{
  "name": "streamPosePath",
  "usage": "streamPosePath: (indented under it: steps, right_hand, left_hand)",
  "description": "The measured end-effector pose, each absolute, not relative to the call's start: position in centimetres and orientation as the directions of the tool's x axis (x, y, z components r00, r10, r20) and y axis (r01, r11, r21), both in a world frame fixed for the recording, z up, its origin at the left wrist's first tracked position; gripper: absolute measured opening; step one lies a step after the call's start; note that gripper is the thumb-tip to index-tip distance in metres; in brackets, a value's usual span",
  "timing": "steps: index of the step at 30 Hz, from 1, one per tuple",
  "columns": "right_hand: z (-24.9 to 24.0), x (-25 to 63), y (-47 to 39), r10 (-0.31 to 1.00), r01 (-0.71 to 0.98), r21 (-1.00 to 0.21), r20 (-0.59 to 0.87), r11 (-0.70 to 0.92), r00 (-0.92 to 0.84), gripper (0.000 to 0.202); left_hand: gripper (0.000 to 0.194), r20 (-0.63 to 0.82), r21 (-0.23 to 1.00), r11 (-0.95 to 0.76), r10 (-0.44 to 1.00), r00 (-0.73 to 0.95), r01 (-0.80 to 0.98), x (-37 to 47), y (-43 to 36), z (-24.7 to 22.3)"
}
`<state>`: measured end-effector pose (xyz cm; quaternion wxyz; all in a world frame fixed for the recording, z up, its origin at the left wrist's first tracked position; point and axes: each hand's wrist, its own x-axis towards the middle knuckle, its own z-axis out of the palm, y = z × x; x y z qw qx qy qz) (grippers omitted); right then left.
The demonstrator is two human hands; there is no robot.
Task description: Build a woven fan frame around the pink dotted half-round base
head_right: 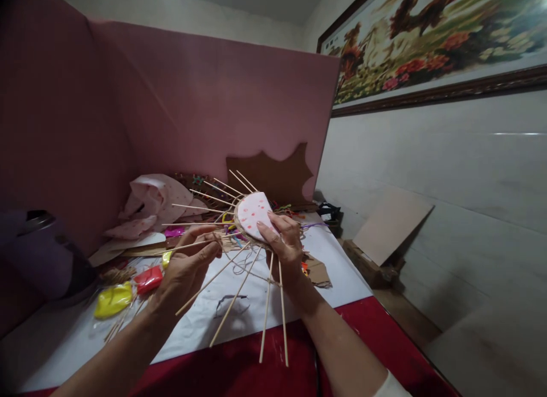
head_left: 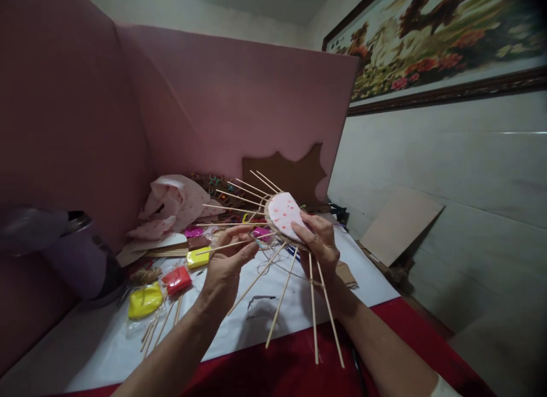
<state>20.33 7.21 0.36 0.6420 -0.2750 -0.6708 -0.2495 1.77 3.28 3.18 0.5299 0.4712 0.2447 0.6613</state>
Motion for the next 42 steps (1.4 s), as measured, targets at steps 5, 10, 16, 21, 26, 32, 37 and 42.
streamPosePath:
  steps: [5,10,16,21,26,32,37,42]
  right_hand:
    - [0.5,20.0,6.8,0.066,0.692,-0.019,0.997,0.721,-0.041,0.04]
    - [0.6,20.0,6.9,0.033,0.683,0.005,0.999,0.73,-0.043,0.04]
    - [0.5,20.0,6.8,0.056,0.7,-0.004,0.997,0.714,-0.052,0.042]
    - [0.4,20.2,6.8,0.054,0.715,0.003,0.997,0.7,-0.058,0.043]
    - [0.5,20.0,6.7,0.055,0.708,-0.001,0.997,0.706,-0.053,0.045]
    - [0.2,20.2,7.0,0.087,0.712,-0.042,0.996,0.701,-0.028,0.04]
    - [-0.2,20.6,7.5,0.115,0.702,-0.071,0.993,0.709,-0.016,0.036]
    - [-0.2,20.6,7.7,0.098,0.698,-0.078,0.995,0.712,0.011,0.034]
  left_hand:
    - [0.023,0.376,0.851,-0.345,0.926,0.002,-0.395,1.8,3.7,2.7]
    - [0.017,0.402,0.855,-0.379,0.915,-0.008,-0.353,1.6,3.5,2.8]
    - [0.015,0.393,0.866,-0.385,0.918,-0.04,-0.319,1.5,3.3,3.2]
    - [0.014,0.397,0.865,-0.399,0.915,-0.072,-0.305,1.5,3.3,3.1]
    - [0.013,0.391,0.86,-0.402,0.915,-0.1,-0.314,1.6,3.2,3.0]
    - [0.018,0.392,0.85,-0.385,0.918,-0.056,-0.359,1.6,3.1,3.5]
    - [0.041,0.453,0.776,-0.466,0.881,-0.137,-0.425,1.9,2.9,3.4]
    - [0.012,0.235,0.865,-0.22,0.972,-0.023,-0.45,2.4,2.4,2.9]
